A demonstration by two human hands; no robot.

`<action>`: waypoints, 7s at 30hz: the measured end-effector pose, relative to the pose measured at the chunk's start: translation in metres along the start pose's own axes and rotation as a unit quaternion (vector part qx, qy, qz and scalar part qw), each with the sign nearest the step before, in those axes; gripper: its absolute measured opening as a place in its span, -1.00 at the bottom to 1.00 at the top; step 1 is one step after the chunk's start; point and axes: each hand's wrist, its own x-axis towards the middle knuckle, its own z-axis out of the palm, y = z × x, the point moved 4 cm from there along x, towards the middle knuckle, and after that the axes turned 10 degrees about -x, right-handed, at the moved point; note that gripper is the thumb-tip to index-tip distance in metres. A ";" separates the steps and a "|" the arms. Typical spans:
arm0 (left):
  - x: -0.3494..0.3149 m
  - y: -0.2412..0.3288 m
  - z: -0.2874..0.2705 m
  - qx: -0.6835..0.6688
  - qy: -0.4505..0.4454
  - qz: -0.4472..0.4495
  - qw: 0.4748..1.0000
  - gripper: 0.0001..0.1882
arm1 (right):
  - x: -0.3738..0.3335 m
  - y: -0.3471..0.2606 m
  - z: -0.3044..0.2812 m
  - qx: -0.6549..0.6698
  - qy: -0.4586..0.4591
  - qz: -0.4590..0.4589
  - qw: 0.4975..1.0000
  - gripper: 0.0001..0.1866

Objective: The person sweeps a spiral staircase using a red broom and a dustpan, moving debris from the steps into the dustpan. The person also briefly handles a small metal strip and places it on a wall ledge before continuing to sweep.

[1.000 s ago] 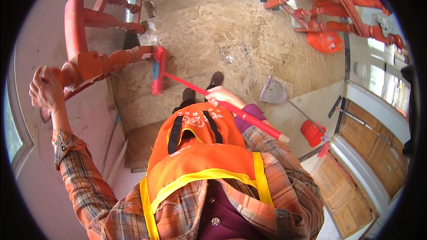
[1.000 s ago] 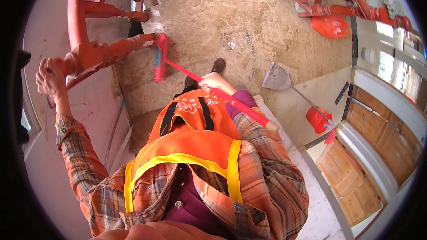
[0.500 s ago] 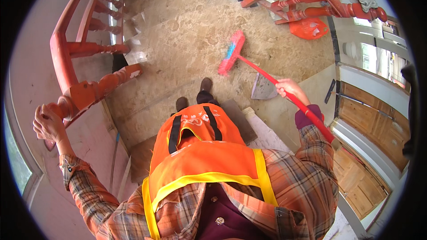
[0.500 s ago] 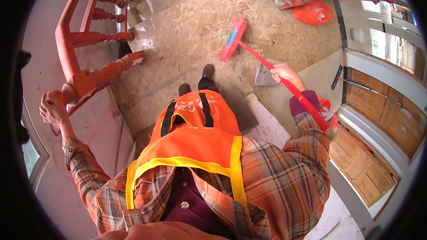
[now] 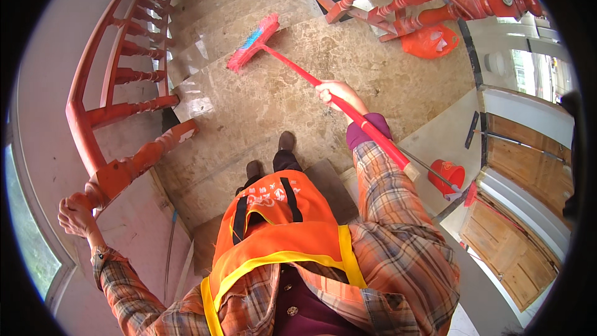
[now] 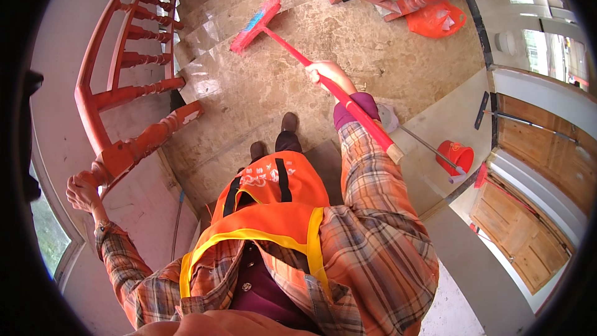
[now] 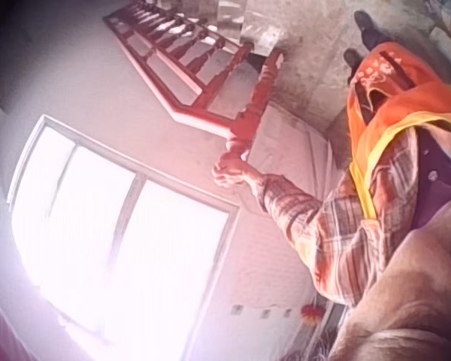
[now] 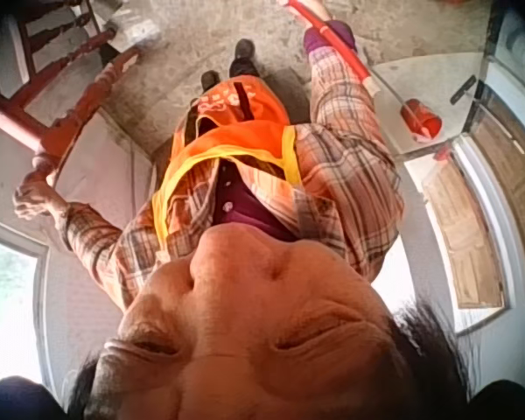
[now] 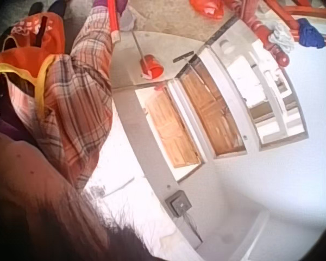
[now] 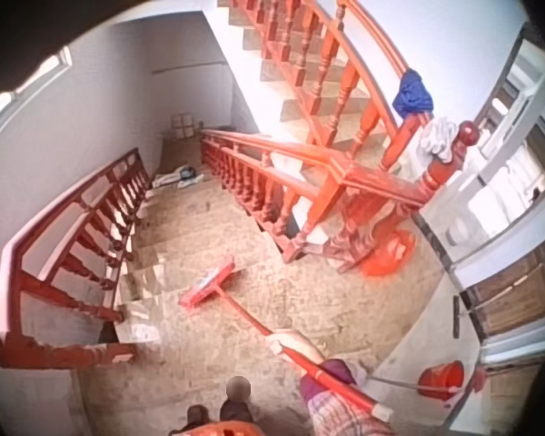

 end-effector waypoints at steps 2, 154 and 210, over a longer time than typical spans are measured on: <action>0.000 -0.003 0.002 0.015 -0.005 -0.008 1.000 -0.61 | -0.004 0.015 -0.021 0.096 -0.056 -0.016 0.994 -0.86; -0.123 0.744 -0.089 -0.688 -0.465 0.313 0.461 -0.86 | -0.226 -0.248 0.105 -0.052 0.361 -0.414 0.834 -0.77; -0.286 0.839 -0.150 -0.460 -0.586 0.583 0.325 -0.85 | -0.279 -0.113 0.013 0.147 0.476 -0.398 0.770 -0.86</action>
